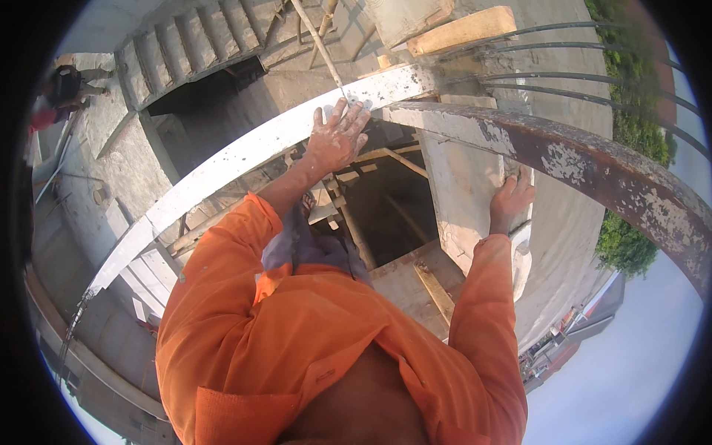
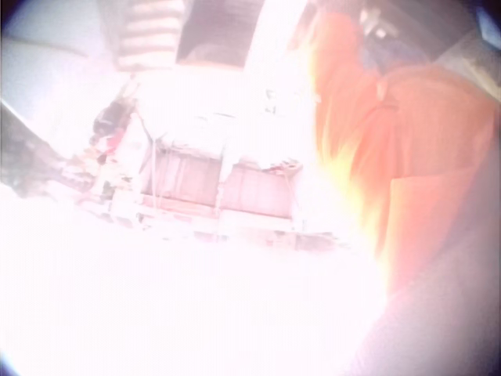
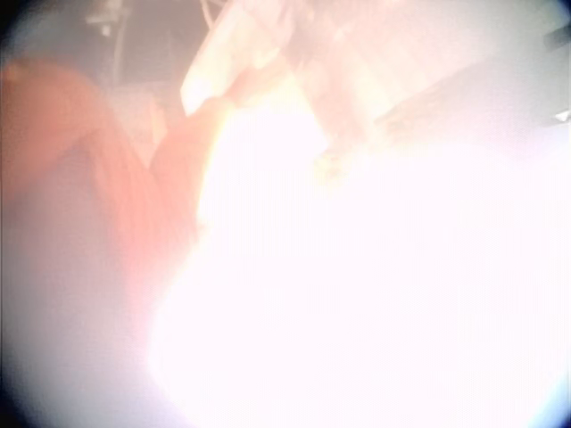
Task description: The person constructs a wall by applying mortar to the top of a structure with a trowel, placing lightweight concrete blocks, and tapping them into place with a hammer.
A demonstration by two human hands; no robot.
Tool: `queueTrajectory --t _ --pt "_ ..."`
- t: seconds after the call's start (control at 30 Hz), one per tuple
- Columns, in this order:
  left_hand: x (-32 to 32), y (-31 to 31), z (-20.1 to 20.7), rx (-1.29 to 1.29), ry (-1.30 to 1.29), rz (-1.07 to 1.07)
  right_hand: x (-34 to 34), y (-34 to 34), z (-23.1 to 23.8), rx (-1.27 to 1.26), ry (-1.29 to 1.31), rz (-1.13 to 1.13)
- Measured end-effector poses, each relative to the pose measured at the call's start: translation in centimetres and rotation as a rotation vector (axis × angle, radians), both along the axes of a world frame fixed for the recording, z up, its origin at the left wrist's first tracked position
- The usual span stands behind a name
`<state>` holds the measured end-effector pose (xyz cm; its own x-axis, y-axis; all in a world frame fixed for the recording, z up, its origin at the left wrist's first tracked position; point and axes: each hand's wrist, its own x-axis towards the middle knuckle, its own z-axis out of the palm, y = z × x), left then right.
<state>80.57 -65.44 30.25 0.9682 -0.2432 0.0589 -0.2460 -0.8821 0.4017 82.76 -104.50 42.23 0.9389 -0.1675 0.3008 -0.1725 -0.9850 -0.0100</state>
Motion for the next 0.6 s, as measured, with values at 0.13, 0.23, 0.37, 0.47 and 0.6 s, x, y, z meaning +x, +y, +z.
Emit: queueTrajectory --t 0.13,0.23,0.37,0.47,0.6 --pt "1.8 4.5 -1.1 0.168 0.182 0.032 -0.7 -1.5 -0.1 -0.027 0.040 -0.009" --pt "0.9 12.6 -1.8 0.225 0.261 0.775 -0.6 -2.7 -0.3 -0.369 0.061 0.272" --pt "-3.0 14.1 -2.1 0.259 0.189 0.750 -0.4 -1.9 -0.3 -0.205 0.082 0.174" --pt "-3.1 13.3 -1.9 0.169 0.217 0.734 -0.4 -3.8 -1.1 -0.231 0.031 0.243" --pt "-3.2 13.3 -1.5 0.196 0.156 0.707 -0.4 -1.1 0.2 -0.058 0.108 0.068"
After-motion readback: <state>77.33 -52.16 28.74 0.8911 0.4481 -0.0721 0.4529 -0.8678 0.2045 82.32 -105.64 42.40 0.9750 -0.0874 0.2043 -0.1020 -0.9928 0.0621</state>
